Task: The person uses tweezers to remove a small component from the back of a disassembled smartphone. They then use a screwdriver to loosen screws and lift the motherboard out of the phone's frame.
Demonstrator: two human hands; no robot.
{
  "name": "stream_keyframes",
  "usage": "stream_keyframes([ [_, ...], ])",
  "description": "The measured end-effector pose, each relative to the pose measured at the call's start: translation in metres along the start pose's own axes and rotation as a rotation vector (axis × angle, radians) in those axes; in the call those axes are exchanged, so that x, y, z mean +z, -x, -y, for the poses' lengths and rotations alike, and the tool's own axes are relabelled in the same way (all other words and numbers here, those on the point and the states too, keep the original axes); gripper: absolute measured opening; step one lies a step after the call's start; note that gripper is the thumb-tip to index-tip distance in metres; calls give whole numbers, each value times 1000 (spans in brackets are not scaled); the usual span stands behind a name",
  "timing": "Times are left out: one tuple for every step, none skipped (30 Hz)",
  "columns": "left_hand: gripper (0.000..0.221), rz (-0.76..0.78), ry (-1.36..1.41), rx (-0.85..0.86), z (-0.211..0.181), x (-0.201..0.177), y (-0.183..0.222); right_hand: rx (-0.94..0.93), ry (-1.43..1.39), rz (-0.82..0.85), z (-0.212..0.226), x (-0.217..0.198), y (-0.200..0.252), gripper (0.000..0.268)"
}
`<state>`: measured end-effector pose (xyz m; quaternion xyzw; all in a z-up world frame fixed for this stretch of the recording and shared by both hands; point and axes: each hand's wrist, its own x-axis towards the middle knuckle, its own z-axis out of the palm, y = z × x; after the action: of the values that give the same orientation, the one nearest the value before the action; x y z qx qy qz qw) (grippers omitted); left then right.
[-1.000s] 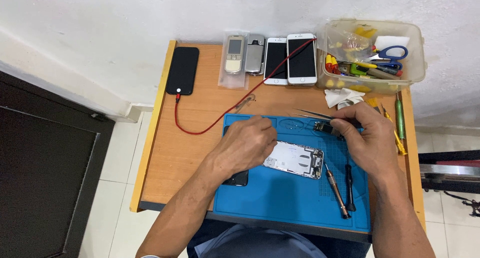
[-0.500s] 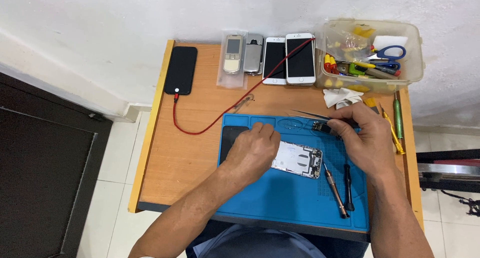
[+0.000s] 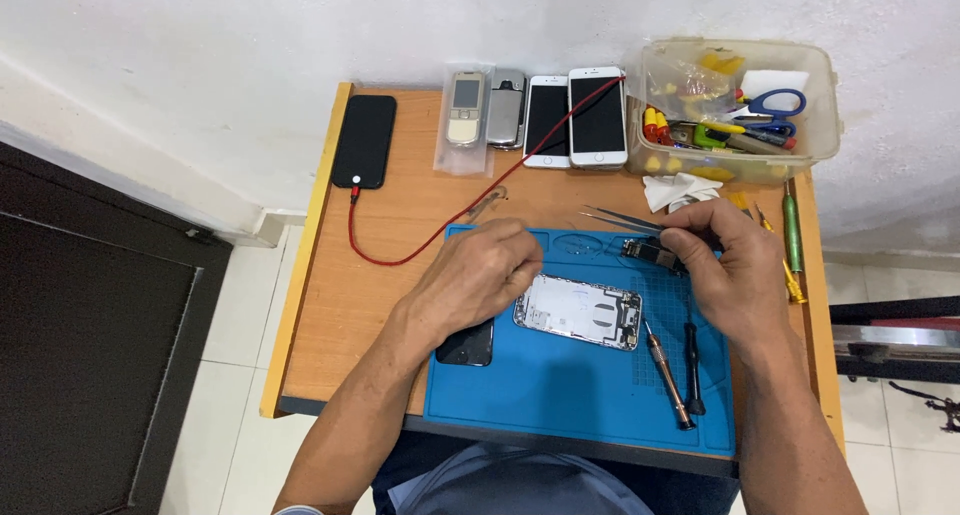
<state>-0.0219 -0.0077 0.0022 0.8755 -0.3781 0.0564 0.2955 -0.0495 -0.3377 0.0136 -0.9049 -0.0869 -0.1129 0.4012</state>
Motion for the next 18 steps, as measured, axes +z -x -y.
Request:
stream_keyframes([
  [8,-1,-1,2,-3,0,4,-1,1,-2,1,0,0,11],
  [7,-16,-12,60,-6,0,7,7,-9,2,3,-1,-1,12],
  [7,-28,-24,120,-9,0,10,17,-20,4,4,0,0,13],
  [7,-27,-24,123,-13,2,11,18,-20,1,7,0,-1,13],
  [8,-33,-55,72,-18,4,13,12,-99,-39,10,1,-2,10],
  [11,-38,-87,22,-22,5,15,6,-179,-80,14,2,-3,8],
  [11,-38,-88,17,-18,11,17,6,-181,-76,15,2,-3,8],
  [12,-36,-98,32,-15,16,21,0,-176,-72,16,3,-3,9],
  [13,-36,-110,48,-11,20,23,-8,-171,-69,18,2,-4,9],
  [13,-38,-112,44,-10,22,25,-10,-173,-66,16,4,-4,9],
  [13,-44,-127,62,-10,23,25,-12,-166,-63,14,4,-4,9],
  [13,-51,-143,80,-9,25,25,-14,-160,-59,11,4,-3,9],
  [13,-51,-143,83,-10,25,24,-14,-159,-63,12,4,-5,9],
  [14,-38,-127,81,-10,25,24,-22,-168,-69,13,4,-6,9],
  [15,-24,-109,76,-11,26,24,-28,-177,-73,13,4,-6,9],
  [15,-22,-108,78,-10,27,25,-26,-177,-74,13,3,-5,9],
  [15,-4,-95,77,-9,28,25,-23,-173,-72,14,2,-4,9],
  [14,15,-83,76,-8,29,26,-21,-168,-69,15,2,-4,9],
])
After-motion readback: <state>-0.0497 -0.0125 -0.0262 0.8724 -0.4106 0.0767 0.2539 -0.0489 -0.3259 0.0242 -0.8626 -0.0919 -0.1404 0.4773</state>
